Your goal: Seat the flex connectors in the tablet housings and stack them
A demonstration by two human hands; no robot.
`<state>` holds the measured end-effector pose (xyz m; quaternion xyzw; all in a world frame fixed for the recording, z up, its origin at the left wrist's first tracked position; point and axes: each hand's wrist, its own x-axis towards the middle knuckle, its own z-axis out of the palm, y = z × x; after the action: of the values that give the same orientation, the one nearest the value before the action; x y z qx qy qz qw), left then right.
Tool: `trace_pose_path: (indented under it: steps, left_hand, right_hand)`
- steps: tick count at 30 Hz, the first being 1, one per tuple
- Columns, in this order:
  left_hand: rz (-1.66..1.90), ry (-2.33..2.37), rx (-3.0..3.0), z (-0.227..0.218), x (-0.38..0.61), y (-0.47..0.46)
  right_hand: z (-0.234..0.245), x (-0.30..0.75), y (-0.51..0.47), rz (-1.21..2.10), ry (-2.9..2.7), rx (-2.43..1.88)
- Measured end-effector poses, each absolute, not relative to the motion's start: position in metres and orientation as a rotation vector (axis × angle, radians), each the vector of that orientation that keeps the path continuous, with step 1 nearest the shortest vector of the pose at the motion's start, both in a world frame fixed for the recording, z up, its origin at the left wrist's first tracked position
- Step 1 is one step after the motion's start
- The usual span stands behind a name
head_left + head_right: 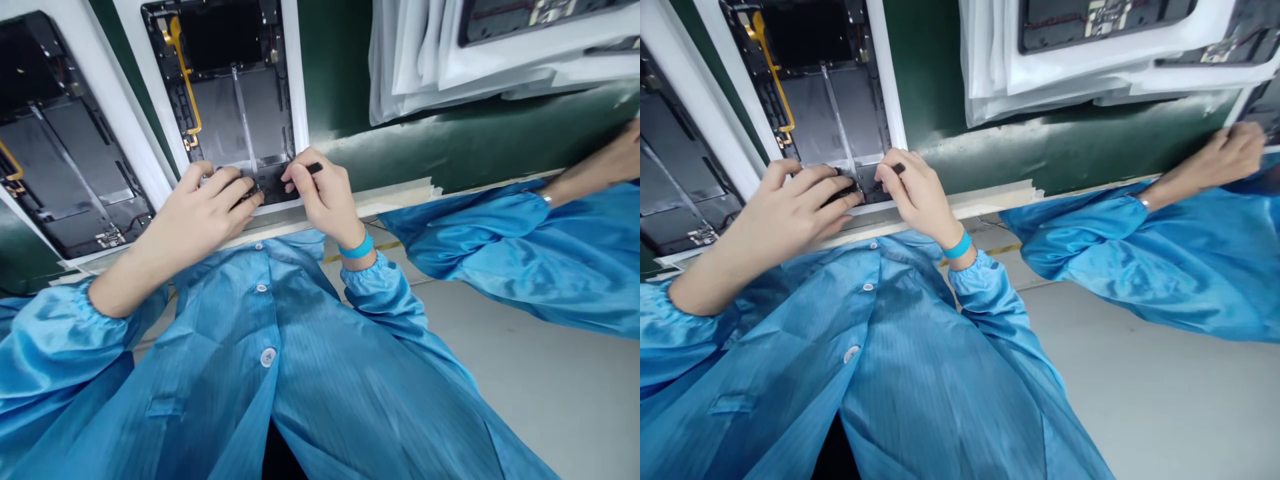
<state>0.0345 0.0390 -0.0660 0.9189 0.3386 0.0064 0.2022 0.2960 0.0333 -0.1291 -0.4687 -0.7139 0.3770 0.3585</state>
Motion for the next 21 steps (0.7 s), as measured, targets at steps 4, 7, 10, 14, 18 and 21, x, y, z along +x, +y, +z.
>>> trace_pose_path:
  steps: [4,7,10,14,18,21]
  left_hand:
    - [-0.083,0.934,2.393,-0.056,0.032,0.050]
    - [-0.177,0.934,2.367,-0.050,0.036,0.056]
    - [-0.221,0.911,2.363,-0.047,0.043,0.060]
    - [-0.200,0.864,2.348,-0.050,0.046,0.063]
    - [-0.140,0.796,2.393,-0.056,0.041,0.065]
    - [-0.124,0.749,2.502,-0.063,0.035,0.066]
  right_hand:
    - [-0.134,0.288,0.026,0.950,-1.834,-1.220]
    - [-0.135,0.287,0.026,0.886,-1.868,-1.197]
    - [-0.133,0.287,0.026,0.866,-1.880,-1.200]
    - [-0.129,0.287,0.026,0.877,-1.922,-1.234]
    - [-0.128,0.288,0.026,0.889,-1.986,-1.279]
    - [-0.129,0.289,0.027,0.848,-2.009,-1.265]
